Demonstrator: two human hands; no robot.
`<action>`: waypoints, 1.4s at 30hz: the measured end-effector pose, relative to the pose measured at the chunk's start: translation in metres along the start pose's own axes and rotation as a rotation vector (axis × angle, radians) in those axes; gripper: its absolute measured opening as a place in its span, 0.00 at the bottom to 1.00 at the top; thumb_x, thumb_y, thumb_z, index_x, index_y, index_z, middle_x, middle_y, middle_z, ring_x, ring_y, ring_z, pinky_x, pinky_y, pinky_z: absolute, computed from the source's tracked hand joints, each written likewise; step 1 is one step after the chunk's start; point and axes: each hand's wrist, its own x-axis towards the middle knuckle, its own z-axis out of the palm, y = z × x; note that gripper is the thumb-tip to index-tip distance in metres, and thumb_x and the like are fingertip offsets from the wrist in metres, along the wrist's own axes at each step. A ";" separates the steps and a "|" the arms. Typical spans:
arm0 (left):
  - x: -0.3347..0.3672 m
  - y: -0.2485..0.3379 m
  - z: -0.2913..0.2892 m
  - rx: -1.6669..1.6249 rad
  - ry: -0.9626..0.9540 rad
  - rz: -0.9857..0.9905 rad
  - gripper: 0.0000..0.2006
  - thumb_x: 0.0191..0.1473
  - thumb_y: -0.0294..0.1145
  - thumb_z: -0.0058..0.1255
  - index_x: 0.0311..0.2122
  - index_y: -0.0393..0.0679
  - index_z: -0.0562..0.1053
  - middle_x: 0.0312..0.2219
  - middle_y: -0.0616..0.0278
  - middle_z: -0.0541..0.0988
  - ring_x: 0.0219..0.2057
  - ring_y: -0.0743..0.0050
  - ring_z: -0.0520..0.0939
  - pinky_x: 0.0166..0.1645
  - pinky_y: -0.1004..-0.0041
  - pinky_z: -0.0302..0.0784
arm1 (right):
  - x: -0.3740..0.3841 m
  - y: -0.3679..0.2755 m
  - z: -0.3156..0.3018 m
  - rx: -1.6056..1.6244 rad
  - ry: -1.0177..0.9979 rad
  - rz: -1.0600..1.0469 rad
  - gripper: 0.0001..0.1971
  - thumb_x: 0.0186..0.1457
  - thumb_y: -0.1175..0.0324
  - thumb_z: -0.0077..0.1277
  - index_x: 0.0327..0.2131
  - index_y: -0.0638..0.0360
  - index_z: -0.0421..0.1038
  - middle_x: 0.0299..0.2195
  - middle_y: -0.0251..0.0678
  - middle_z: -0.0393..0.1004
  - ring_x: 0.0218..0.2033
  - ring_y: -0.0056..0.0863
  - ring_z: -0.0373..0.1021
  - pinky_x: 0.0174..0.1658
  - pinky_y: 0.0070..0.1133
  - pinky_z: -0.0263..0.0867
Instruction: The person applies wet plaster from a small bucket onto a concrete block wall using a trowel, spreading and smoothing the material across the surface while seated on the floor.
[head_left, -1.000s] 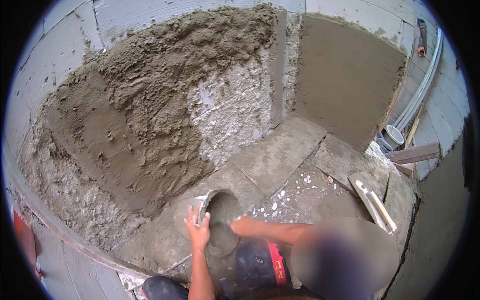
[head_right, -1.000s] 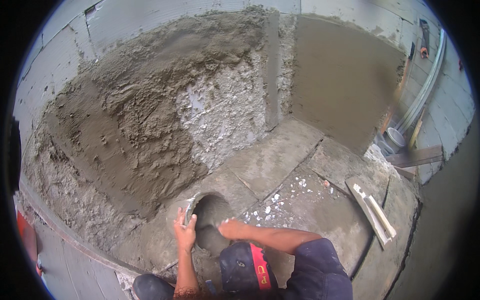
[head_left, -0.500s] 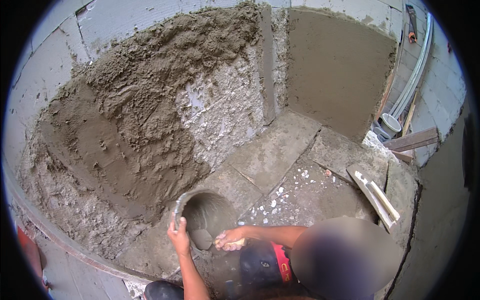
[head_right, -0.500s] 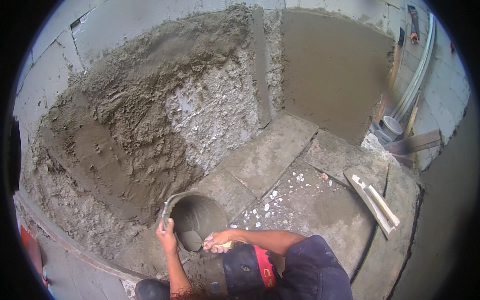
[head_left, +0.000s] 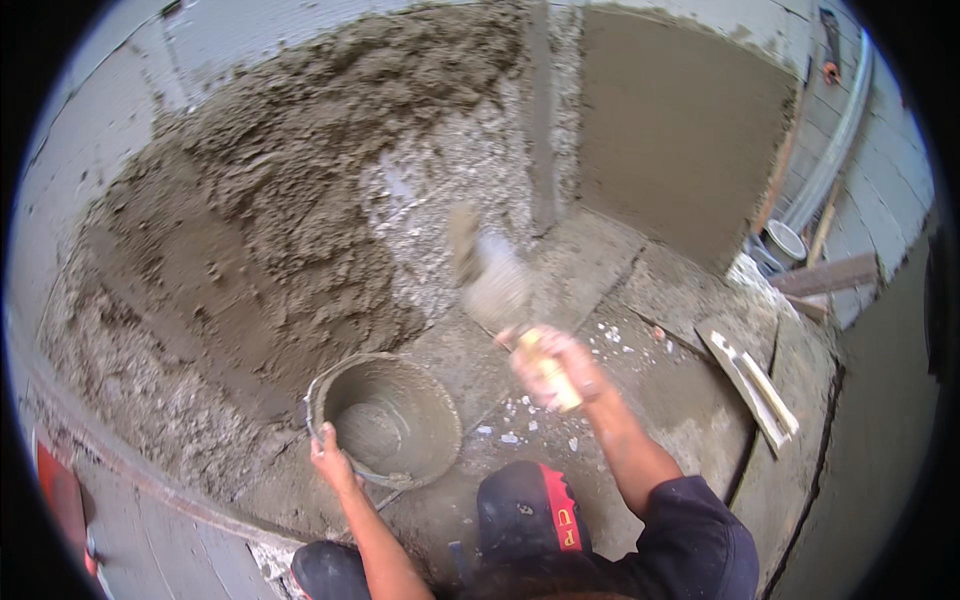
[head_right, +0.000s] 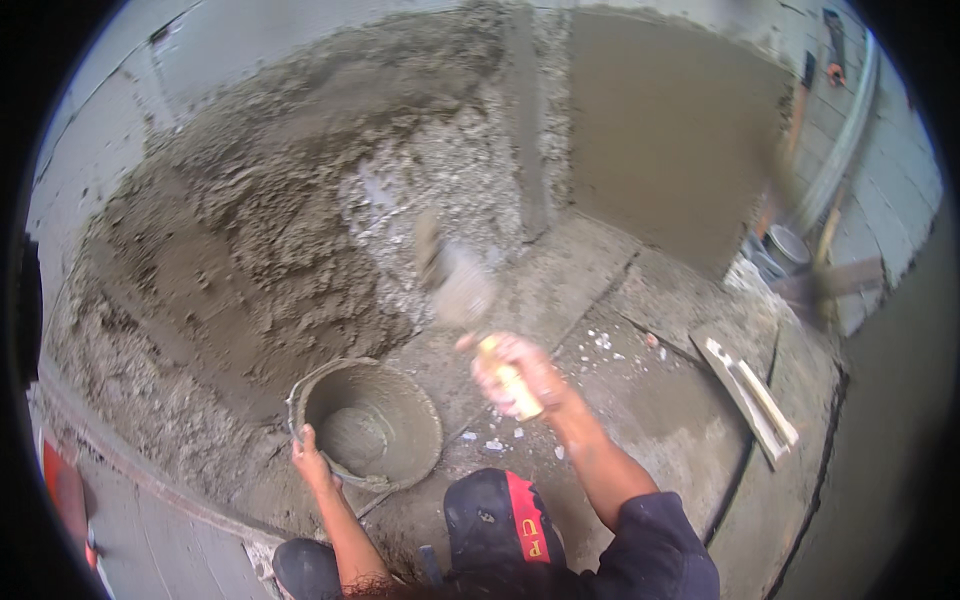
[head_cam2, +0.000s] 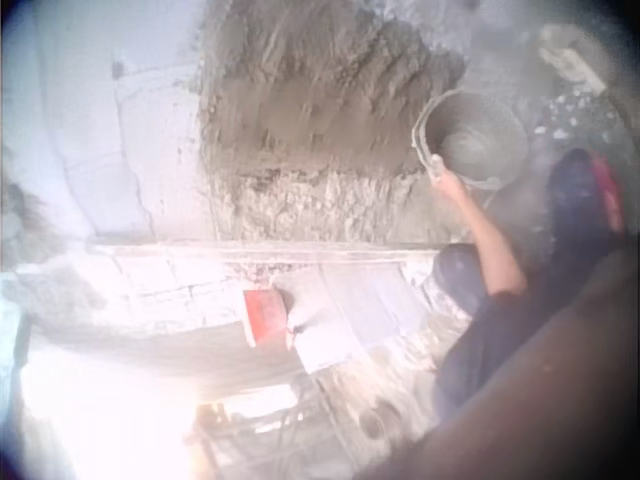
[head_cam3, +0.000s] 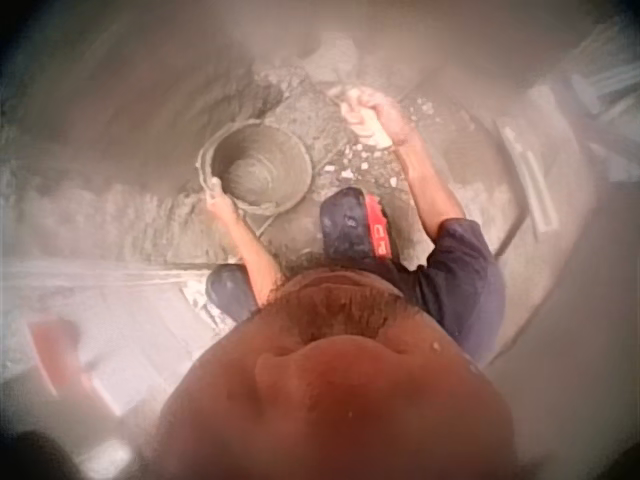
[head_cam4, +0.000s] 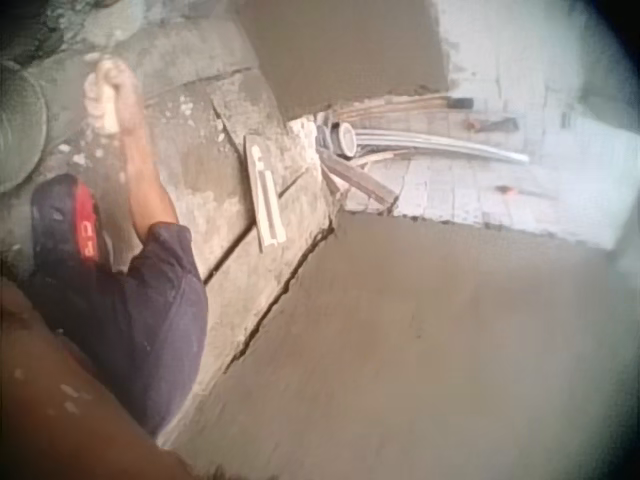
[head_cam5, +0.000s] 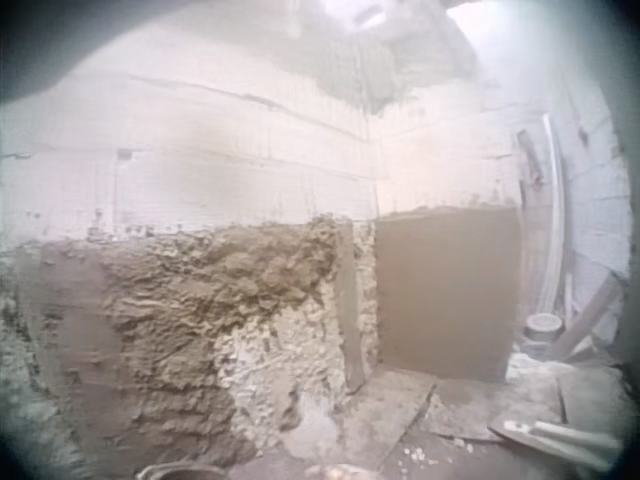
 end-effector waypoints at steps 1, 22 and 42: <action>-0.003 0.003 0.005 -0.041 -0.052 -0.030 0.37 0.54 0.44 0.57 0.58 0.22 0.60 0.51 0.41 0.71 0.51 0.60 0.72 0.58 0.66 0.64 | -0.004 -0.022 0.017 -0.130 0.083 -0.198 0.21 0.60 0.66 0.44 0.54 0.66 0.59 0.23 0.33 0.66 0.12 0.16 0.60 0.10 0.16 0.59; -0.004 -0.004 -0.010 -0.093 -0.010 0.066 0.19 0.55 0.39 0.57 0.43 0.31 0.74 0.34 0.59 0.78 0.36 0.73 0.74 0.45 0.70 0.69 | 0.199 -0.100 0.129 -1.271 0.193 -0.854 0.22 0.53 0.68 0.47 0.51 0.65 0.60 0.29 0.45 0.72 0.26 0.33 0.69 0.33 0.30 0.70; -0.020 0.028 0.078 0.449 -0.323 0.150 0.26 0.58 0.56 0.48 0.43 0.41 0.78 0.42 0.50 0.81 0.51 0.52 0.77 0.55 0.62 0.69 | -0.035 0.099 -0.084 -1.610 0.327 -0.076 0.25 0.54 0.67 0.52 0.55 0.64 0.64 0.33 0.49 0.74 0.35 0.40 0.71 0.44 0.35 0.65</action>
